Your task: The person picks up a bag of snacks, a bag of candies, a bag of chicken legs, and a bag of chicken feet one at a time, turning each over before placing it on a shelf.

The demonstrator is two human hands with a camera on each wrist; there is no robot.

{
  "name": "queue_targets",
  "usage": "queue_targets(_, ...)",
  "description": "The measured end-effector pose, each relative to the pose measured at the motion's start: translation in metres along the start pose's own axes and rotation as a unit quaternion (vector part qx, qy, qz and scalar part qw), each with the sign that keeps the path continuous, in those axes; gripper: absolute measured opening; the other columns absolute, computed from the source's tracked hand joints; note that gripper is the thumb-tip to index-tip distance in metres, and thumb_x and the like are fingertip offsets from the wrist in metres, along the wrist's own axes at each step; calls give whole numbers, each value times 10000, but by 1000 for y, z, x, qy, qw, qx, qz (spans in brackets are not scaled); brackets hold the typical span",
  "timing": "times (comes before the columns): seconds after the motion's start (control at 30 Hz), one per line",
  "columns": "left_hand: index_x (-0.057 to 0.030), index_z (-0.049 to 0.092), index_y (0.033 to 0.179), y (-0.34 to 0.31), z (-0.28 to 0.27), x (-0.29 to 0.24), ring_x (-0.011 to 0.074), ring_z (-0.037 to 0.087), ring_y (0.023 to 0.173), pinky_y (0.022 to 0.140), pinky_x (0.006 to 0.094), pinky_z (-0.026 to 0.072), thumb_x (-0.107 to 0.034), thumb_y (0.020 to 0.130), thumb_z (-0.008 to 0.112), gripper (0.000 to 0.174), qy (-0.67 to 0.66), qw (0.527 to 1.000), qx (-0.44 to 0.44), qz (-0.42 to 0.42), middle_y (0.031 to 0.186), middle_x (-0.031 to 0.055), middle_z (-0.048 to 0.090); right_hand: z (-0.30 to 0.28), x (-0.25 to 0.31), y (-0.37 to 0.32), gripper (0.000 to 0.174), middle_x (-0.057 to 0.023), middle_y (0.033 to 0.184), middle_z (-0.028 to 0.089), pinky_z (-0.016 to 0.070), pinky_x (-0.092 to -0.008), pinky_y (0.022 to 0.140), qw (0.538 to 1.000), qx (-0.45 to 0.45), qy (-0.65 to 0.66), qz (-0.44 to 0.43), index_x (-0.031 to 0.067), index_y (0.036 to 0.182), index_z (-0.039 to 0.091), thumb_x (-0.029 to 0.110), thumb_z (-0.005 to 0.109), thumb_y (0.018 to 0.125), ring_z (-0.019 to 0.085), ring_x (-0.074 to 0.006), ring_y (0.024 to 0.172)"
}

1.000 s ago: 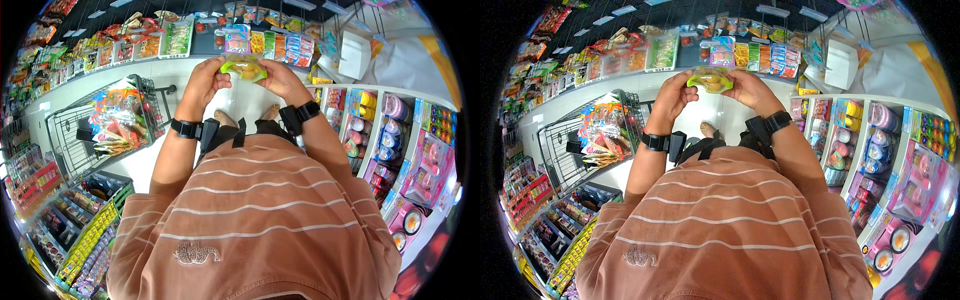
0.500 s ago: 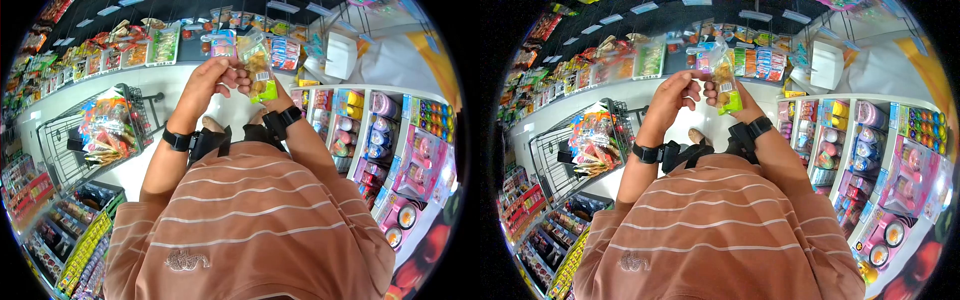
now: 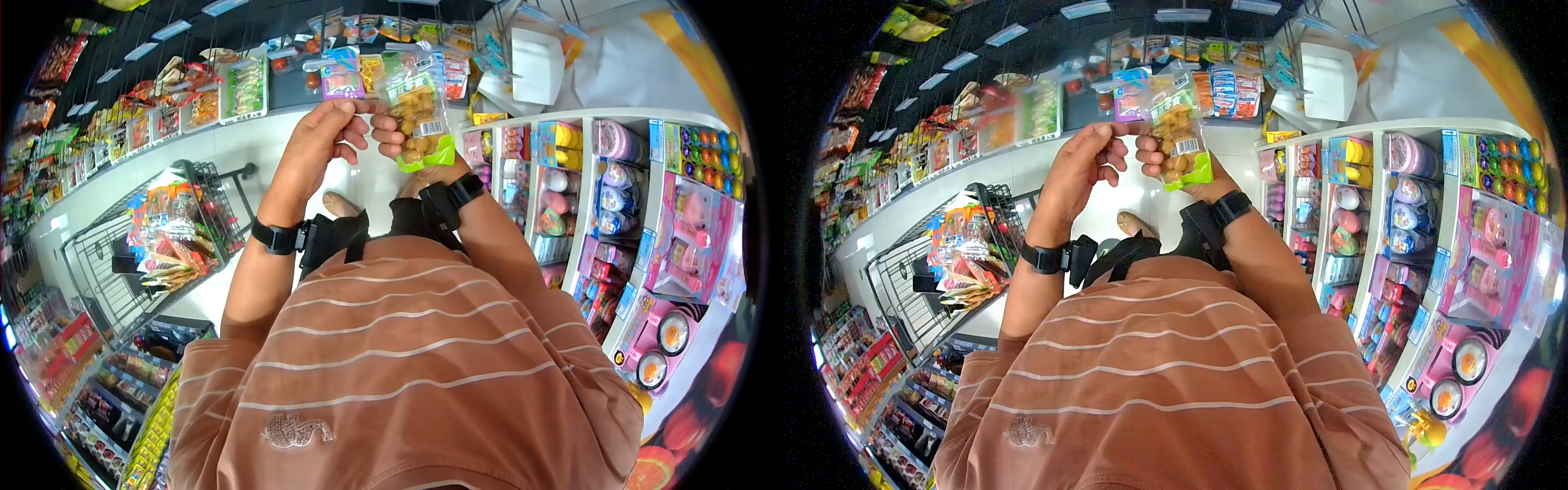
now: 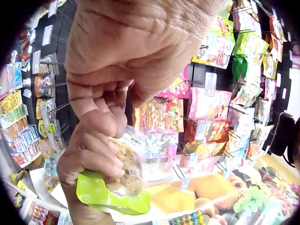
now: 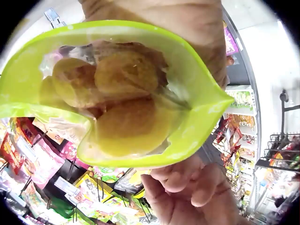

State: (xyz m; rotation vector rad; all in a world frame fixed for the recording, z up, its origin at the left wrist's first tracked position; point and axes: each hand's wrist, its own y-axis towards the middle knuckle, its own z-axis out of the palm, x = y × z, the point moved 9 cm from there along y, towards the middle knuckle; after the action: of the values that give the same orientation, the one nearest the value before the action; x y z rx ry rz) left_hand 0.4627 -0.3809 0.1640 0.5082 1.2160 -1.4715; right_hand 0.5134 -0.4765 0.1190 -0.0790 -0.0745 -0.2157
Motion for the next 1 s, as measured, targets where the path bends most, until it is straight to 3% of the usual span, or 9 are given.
queue_targets(0.23, -40, 616, 1135, 16, 30, 1, 105, 604, 757, 622, 245, 481, -346, 998, 521, 348, 36, 999, 23, -10, 874, 5, 623, -11, 20, -21, 528, -40, 882, 576, 512, -271, 691, 998, -17, -35, -43, -75, 1307, 475, 302, 550, 945, 545, -147, 735)
queue_targets(0.33, -46, 619, 1140, 26, 44, 7, 95, 598, 761, 639, 247, 479, -358, 995, 527, 356, 51, 998, 32, -23, 881, -2, 623, -28, 30, -34, 442, -46, 894, 592, 519, -273, 701, 993, -78, -59, -73, -45, 1252, 520, 287, 534, 960, 584, -153, 754)
queue_targets(0.43, -41, 610, 1185, 40, 56, 16, 127, 611, 869, 713, 275, 498, -417, 990, 517, 434, 93, 994, 44, -31, 971, 33, 634, -45, 48, -60, 346, -49, 911, 603, 529, -281, 717, 943, -265, -159, -121, -15, 1174, 553, 268, 505, 981, 614, -162, 781)
queue_targets(0.5, -32, 597, 1215, 53, 63, 25, 159, 615, 937, 758, 296, 512, -457, 984, 511, 491, 130, 991, 35, -21, 1033, 63, 635, -64, 57, -67, 291, -51, 930, 607, 533, -308, 763, 938, -259, -179, -144, 15, 1134, 562, 258, 466, 1005, 623, -172, 815)
queue_targets(0.57, -39, 557, 1271, 71, 61, 46, 197, 604, 1012, 821, 325, 532, -497, 969, 521, 550, 141, 989, 36, -34, 1132, 100, 614, -101, 67, -65, 285, -51, 943, 610, 528, -315, 790, 950, -240, -150, -128, 24, 1141, 565, 252, 452, 1013, 623, -176, 844)
queue_targets(0.73, -81, 567, 1244, 122, 52, 113, 133, 607, 948, 749, 279, 553, -366, 969, 585, 396, 156, 981, 21, -113, 1083, 32, 620, -146, 101, -100, 258, -59, 1071, 619, 452, -282, 871, 901, -298, -246, -198, 34, 1155, 568, 217, 461, 1009, 589, -143, 994)
queue_targets(0.83, -97, 587, 1175, 153, 51, 160, 112, 598, 855, 717, 261, 557, -329, 968, 595, 311, 144, 977, 7, -157, 1008, 2, 612, -187, 113, -120, 259, -53, 1074, 619, 449, -272, 861, 892, -348, -228, -177, 37, 1164, 568, 217, 478, 1001, 585, -133, 995)
queue_targets(1.0, -123, 593, 1117, 207, 60, 220, 108, 593, 830, 689, 266, 536, -310, 963, 600, 242, 80, 972, -4, -219, 996, -19, 606, -244, 144, -145, 277, -50, 1083, 624, 460, -277, 841, 866, -418, -222, -160, 31, 1193, 568, 201, 518, 980, 595, -132, 953)
